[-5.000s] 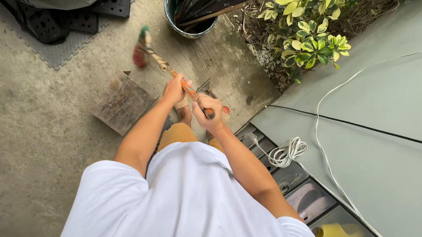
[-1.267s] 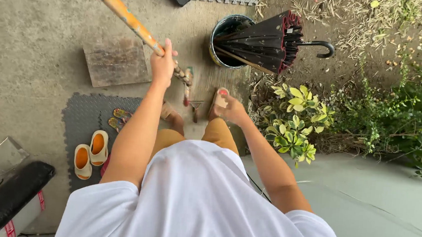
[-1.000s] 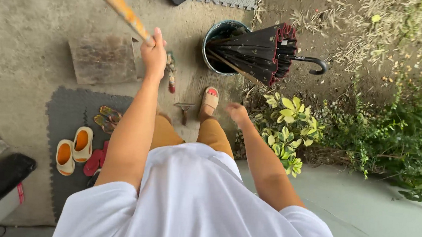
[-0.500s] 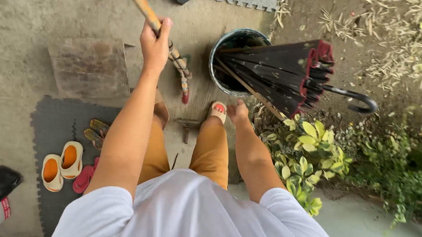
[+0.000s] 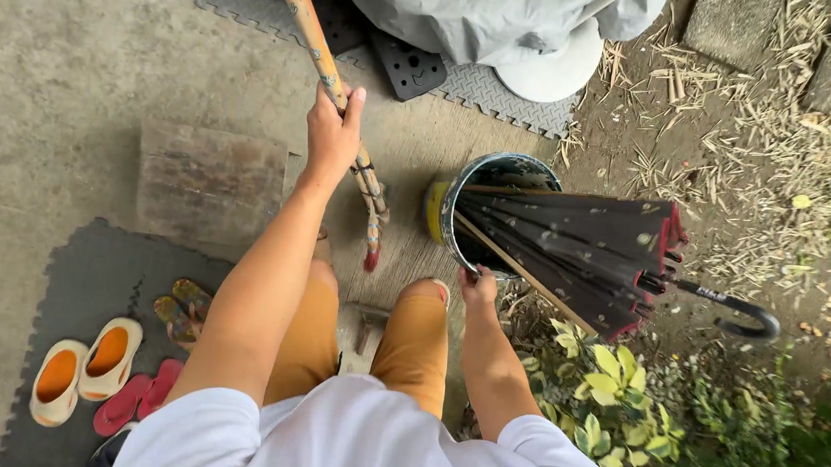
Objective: Sweep the floor and organize items in a garage area.
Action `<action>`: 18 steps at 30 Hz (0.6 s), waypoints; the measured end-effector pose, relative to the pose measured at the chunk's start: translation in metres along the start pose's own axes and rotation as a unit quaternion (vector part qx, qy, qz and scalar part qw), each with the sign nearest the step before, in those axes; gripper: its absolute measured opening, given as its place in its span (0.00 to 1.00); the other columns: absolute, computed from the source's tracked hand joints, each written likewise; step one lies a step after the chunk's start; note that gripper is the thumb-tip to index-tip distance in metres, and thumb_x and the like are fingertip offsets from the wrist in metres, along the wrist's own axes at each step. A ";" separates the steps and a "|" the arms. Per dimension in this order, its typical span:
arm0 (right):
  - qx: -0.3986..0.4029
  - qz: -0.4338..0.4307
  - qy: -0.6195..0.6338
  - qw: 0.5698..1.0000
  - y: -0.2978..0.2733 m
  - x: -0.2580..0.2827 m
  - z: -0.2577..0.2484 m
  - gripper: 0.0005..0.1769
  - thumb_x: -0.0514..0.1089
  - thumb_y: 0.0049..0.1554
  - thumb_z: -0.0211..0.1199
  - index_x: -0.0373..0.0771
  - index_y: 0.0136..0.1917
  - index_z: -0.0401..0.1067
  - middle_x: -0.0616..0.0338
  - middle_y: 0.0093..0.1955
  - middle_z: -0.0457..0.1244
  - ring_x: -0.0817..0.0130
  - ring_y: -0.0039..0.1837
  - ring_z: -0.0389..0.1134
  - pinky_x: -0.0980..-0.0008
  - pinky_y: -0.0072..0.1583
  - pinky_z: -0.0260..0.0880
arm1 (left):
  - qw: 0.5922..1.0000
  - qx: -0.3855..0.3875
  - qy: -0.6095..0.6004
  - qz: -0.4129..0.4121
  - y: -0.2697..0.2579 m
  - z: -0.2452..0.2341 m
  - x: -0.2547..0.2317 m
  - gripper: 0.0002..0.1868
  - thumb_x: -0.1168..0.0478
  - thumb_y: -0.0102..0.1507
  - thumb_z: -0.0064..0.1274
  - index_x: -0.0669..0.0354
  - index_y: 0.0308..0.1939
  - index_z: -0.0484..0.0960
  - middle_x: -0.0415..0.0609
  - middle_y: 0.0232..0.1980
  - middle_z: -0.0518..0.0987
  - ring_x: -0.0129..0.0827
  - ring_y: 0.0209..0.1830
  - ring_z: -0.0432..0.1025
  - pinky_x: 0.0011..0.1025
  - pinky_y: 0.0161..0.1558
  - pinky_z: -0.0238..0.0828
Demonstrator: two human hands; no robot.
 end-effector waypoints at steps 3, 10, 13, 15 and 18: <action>0.015 -0.037 -0.012 0.999 -0.061 -0.002 0.028 0.06 0.38 0.64 0.60 0.33 0.50 0.65 0.50 0.45 0.63 0.53 0.49 0.67 0.50 0.54 0.80 | 1.000 -0.017 -0.005 -0.002 0.011 -0.038 -0.020 0.14 0.55 0.70 0.55 0.63 0.44 0.70 0.44 0.28 0.72 0.30 0.24 0.68 0.33 0.30 0.68; 0.008 -0.037 -0.046 0.998 -0.227 -0.041 0.173 0.07 0.39 0.60 0.55 0.35 0.51 0.67 0.48 0.48 0.66 0.53 0.50 0.70 0.53 0.50 0.80 | 0.994 -0.097 -0.007 0.053 0.057 -0.147 -0.131 0.14 0.56 0.71 0.54 0.64 0.46 0.69 0.46 0.33 0.72 0.32 0.28 0.67 0.33 0.36 0.69; 0.043 -0.057 -0.077 0.994 -0.267 -0.037 0.239 0.07 0.36 0.59 0.57 0.37 0.52 0.67 0.51 0.49 0.66 0.53 0.50 0.70 0.52 0.49 0.78 | 0.991 -0.122 -0.009 0.050 0.089 -0.175 -0.174 0.14 0.56 0.72 0.54 0.63 0.45 0.70 0.47 0.33 0.72 0.35 0.30 0.68 0.35 0.37 0.69; 0.071 -0.068 -0.100 0.990 -0.308 -0.026 0.298 0.08 0.34 0.59 0.58 0.38 0.52 0.67 0.52 0.49 0.65 0.53 0.50 0.70 0.51 0.49 0.76 | 0.990 -0.135 -0.021 0.042 0.119 -0.192 -0.192 0.14 0.55 0.72 0.53 0.64 0.45 0.70 0.49 0.33 0.73 0.38 0.30 0.69 0.37 0.38 0.69; 0.082 -0.091 -0.180 0.976 -0.377 -0.004 0.381 0.11 0.32 0.55 0.55 0.38 0.52 0.68 0.53 0.48 0.66 0.55 0.49 0.70 0.44 0.49 0.78 | 0.960 -0.262 0.028 0.095 0.152 -0.230 -0.221 0.15 0.55 0.70 0.55 0.65 0.47 0.71 0.53 0.37 0.79 0.47 0.36 0.74 0.43 0.41 0.70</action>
Point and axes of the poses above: each hand's wrist, its own y-axis towards the middle knuckle, its own z-axis out of the palm, x = y × z, the point moved 7 cm from there along y, towards the middle knuckle
